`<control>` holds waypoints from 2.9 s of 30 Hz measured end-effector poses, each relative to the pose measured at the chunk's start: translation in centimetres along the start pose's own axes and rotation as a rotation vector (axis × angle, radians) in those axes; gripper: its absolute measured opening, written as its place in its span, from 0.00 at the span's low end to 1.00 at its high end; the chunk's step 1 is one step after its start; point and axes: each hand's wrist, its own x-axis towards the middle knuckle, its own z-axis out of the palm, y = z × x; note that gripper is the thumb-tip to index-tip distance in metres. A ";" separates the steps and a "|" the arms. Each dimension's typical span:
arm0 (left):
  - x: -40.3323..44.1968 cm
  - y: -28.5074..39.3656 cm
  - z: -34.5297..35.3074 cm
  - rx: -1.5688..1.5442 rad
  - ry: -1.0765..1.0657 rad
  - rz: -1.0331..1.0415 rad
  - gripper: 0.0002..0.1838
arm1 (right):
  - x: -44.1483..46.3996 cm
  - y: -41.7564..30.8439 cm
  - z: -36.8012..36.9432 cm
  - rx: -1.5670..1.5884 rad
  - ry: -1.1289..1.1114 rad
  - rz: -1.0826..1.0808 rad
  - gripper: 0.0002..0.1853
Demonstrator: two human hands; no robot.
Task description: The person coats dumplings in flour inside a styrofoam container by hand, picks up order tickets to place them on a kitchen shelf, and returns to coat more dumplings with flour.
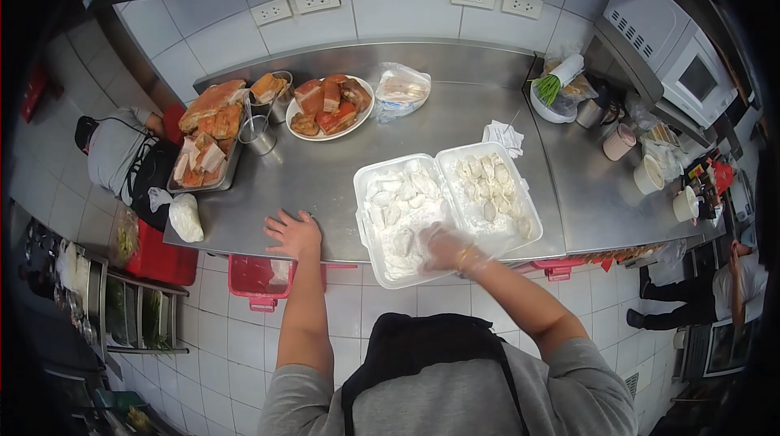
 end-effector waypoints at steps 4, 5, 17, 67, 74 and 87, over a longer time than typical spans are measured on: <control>0.0 0.1 -0.2 -0.002 -0.010 -0.002 0.33 | 1.5 0.6 3.7 0.161 0.139 -0.004 0.24; -0.1 0.0 -0.4 0.002 -0.016 0.000 0.33 | 1.8 0.7 3.1 0.214 0.084 0.047 0.23; 0.0 0.0 -0.3 -0.007 -0.021 -0.010 0.33 | 2.9 -1.8 -0.1 0.011 0.074 -0.382 0.22; 0.0 0.0 -0.5 -0.021 -0.013 0.000 0.33 | 1.6 1.9 0.5 0.251 0.141 -0.002 0.20; -0.1 0.0 -0.5 -0.020 -0.015 0.000 0.33 | 1.4 -0.8 -1.2 0.264 0.227 -0.173 0.26; -0.1 0.0 -0.4 -0.015 -0.009 -0.002 0.33 | 4.0 -0.1 -8.1 0.440 0.304 -0.058 0.25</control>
